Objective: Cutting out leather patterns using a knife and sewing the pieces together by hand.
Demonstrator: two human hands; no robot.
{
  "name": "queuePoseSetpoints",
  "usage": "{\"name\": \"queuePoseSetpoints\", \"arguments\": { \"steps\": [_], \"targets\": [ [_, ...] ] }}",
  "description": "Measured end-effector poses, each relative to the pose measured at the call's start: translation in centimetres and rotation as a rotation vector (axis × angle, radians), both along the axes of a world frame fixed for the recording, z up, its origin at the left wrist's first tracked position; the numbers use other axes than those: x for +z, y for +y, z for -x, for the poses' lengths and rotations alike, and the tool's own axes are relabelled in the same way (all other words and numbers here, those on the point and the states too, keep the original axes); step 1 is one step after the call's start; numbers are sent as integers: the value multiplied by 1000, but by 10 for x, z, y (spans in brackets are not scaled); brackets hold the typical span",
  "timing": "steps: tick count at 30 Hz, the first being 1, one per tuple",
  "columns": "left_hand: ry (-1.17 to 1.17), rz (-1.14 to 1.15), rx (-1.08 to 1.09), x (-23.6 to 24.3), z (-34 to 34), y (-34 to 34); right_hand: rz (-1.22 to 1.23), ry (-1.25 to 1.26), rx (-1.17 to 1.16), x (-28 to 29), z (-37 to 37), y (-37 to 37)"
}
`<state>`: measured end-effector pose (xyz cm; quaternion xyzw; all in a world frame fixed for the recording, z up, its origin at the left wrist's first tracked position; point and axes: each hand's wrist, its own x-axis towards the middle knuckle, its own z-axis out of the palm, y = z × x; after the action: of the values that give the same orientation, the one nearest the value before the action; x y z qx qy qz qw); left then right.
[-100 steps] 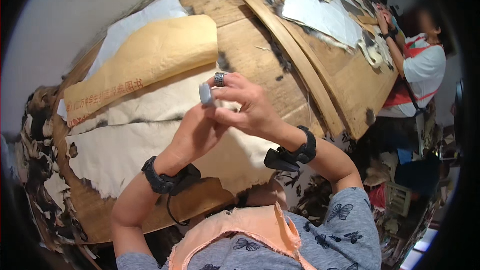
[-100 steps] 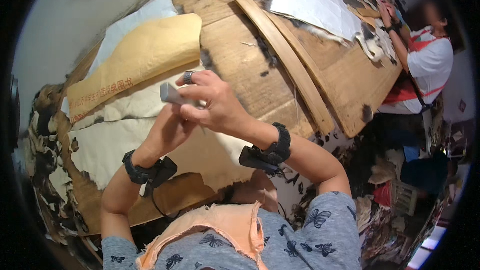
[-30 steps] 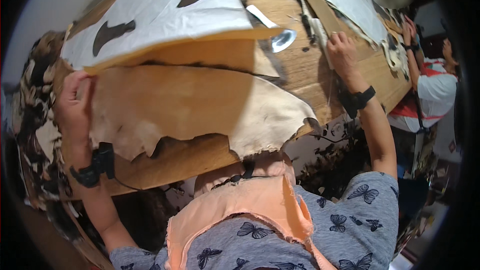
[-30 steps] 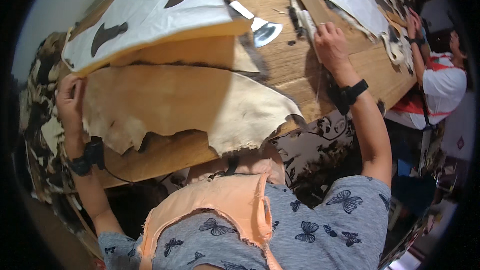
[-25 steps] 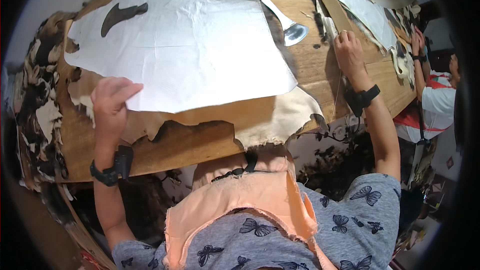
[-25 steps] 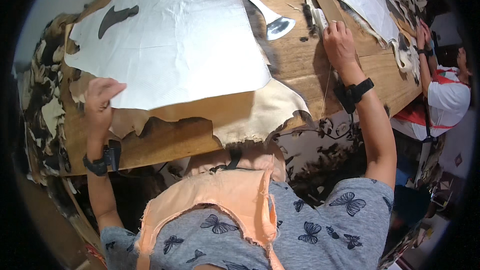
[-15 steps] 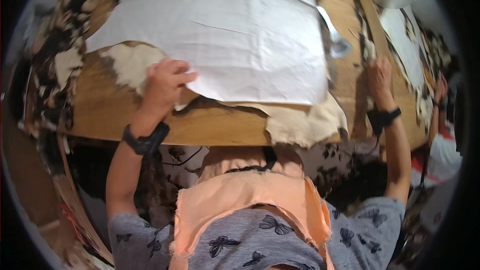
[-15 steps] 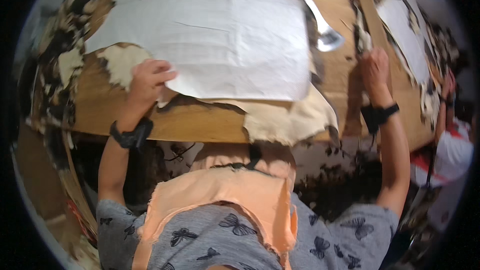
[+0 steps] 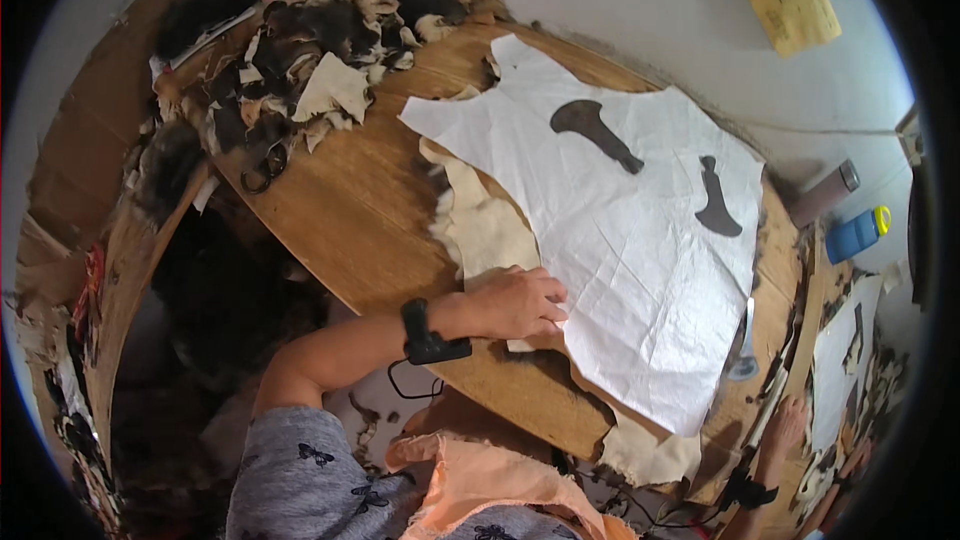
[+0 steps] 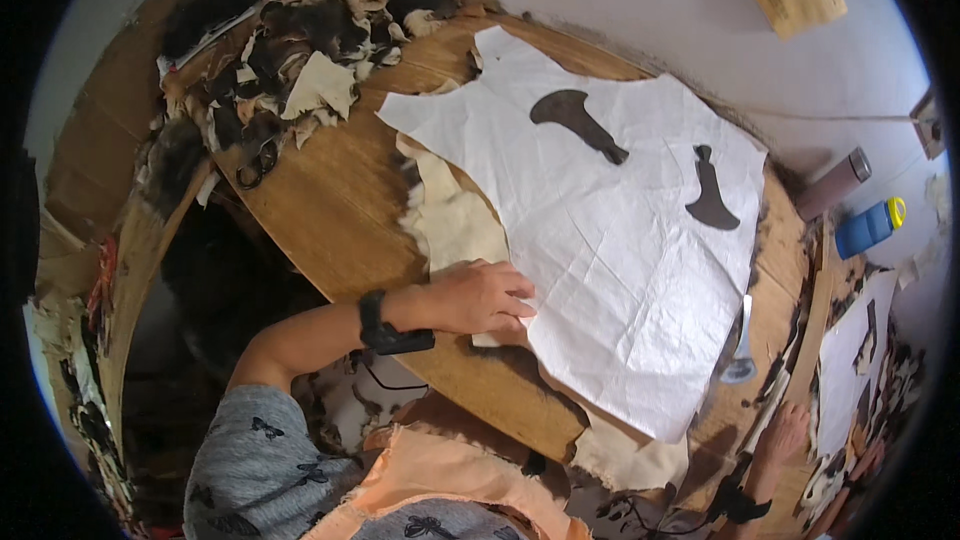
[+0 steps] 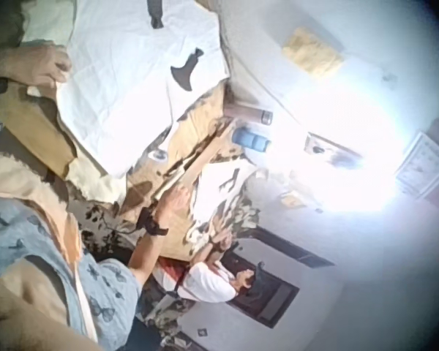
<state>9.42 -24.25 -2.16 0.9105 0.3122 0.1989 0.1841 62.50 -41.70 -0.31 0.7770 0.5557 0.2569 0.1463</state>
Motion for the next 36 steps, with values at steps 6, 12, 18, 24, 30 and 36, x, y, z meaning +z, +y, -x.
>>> {"name": "queuePoseSetpoints", "arguments": {
  "steps": [6,12,18,24,30,36],
  "targets": [
    [320,-141,483,27,57,125,-105,165,109,22,68,21],
    [535,80,534,3,99,150,-40,393,33,31,113,25],
    [533,163,471,22,106,156,-63,392,35,48,167,45],
    [506,222,511,13,109,177,-140,626,170,32,194,65],
    [494,11,488,-6,116,180,-80,912,178,-29,195,60],
    [677,4,436,-2,109,194,-174,950,198,-26,198,64]
  ]
}}
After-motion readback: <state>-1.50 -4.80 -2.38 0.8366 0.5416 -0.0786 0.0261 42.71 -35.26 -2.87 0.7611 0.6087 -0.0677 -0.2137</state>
